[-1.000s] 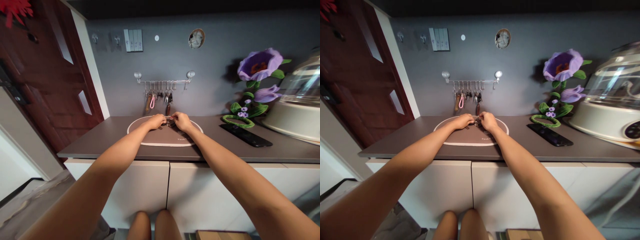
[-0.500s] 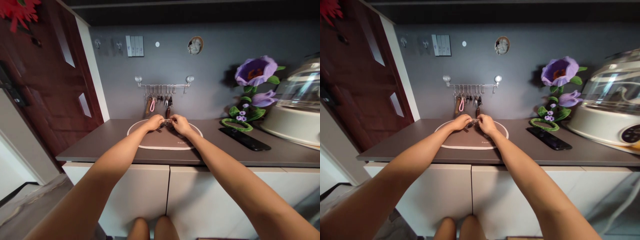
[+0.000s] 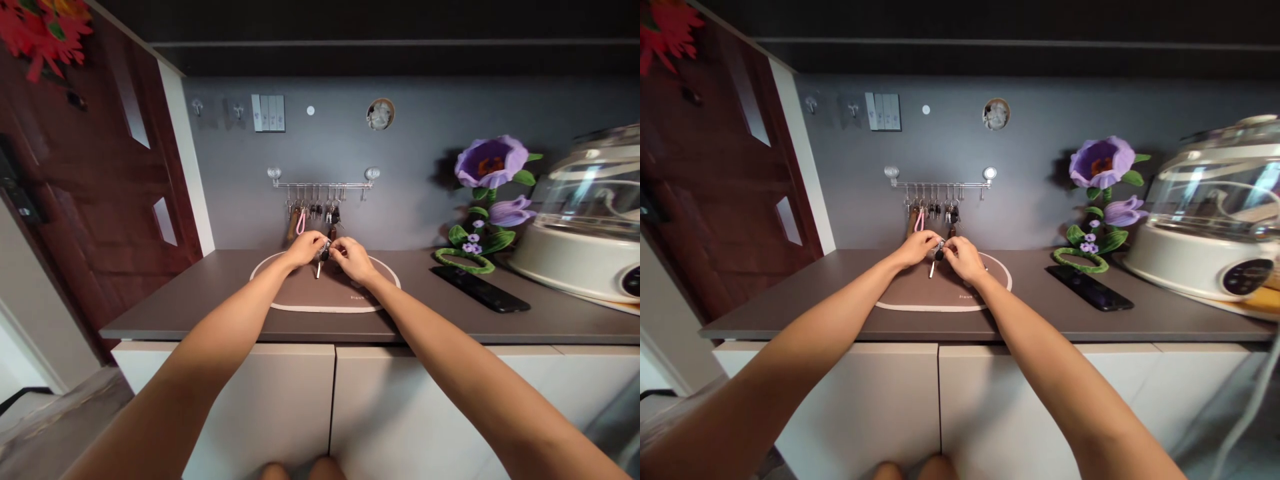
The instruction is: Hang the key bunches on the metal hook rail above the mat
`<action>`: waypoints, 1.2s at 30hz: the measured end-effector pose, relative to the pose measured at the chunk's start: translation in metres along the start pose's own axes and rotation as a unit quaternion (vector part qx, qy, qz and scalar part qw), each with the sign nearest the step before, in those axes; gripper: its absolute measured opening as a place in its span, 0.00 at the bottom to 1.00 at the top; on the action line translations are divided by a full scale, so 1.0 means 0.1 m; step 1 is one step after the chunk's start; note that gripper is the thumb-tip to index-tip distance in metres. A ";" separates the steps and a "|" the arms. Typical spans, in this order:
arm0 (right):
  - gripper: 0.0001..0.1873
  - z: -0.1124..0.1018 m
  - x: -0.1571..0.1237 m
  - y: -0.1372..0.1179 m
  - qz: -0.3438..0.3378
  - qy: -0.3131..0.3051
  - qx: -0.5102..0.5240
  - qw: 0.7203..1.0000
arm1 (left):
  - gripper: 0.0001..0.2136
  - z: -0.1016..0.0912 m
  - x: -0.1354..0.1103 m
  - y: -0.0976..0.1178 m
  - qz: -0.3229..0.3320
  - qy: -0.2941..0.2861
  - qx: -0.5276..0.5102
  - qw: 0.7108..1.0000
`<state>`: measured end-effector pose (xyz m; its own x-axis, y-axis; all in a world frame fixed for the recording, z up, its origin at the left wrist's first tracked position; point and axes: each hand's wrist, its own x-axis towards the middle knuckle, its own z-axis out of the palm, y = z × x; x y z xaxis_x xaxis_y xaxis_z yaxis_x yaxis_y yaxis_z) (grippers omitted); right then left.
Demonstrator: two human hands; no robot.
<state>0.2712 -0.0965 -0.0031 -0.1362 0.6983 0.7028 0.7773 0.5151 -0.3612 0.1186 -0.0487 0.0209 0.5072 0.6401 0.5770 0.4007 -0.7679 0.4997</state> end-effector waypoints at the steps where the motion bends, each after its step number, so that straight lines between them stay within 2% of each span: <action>1: 0.06 0.00 0.00 -0.01 0.000 0.002 0.003 1.000 | 0.11 0.00 0.00 0.00 -0.007 0.005 -0.017 1.000; 5: 0.06 -0.01 -0.01 -0.04 0.005 0.014 0.009 1.000 | 0.11 0.02 0.00 0.00 -0.029 0.018 -0.093 0.995; 11: 0.05 -0.02 -0.01 -0.05 -0.001 0.049 0.007 0.999 | 0.12 0.05 0.01 -0.03 -0.046 0.007 -0.208 0.977; 16: 0.04 -0.02 -0.01 -0.05 -0.008 0.079 0.001 0.997 | 0.13 0.05 0.01 -0.03 -0.057 0.000 -0.256 0.965; 24: 0.05 -0.01 -0.01 -0.04 -0.023 0.091 -0.015 0.995 | 0.12 0.04 0.00 0.02 -0.067 -0.001 -0.303 0.951; 28: 0.06 -0.02 -0.01 -0.03 -0.036 0.092 -0.017 0.995 | 0.09 0.04 0.01 0.01 -0.101 0.012 -0.320 0.942; 33: 0.07 -0.03 0.01 -0.02 -0.031 0.099 0.015 0.995 | 0.08 0.05 0.00 0.04 -0.174 0.021 -0.373 0.911; 36: 0.09 -0.02 0.02 0.00 -0.017 0.102 0.051 0.993 | 0.09 0.06 -0.02 0.06 -0.210 -0.003 -0.389 0.897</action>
<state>0.2722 -0.0959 -0.0003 -0.0258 0.5699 0.8213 0.7065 0.5917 -0.3883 0.1247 -0.0549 0.0189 0.4415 0.8674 0.2296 -0.0942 -0.2097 0.9732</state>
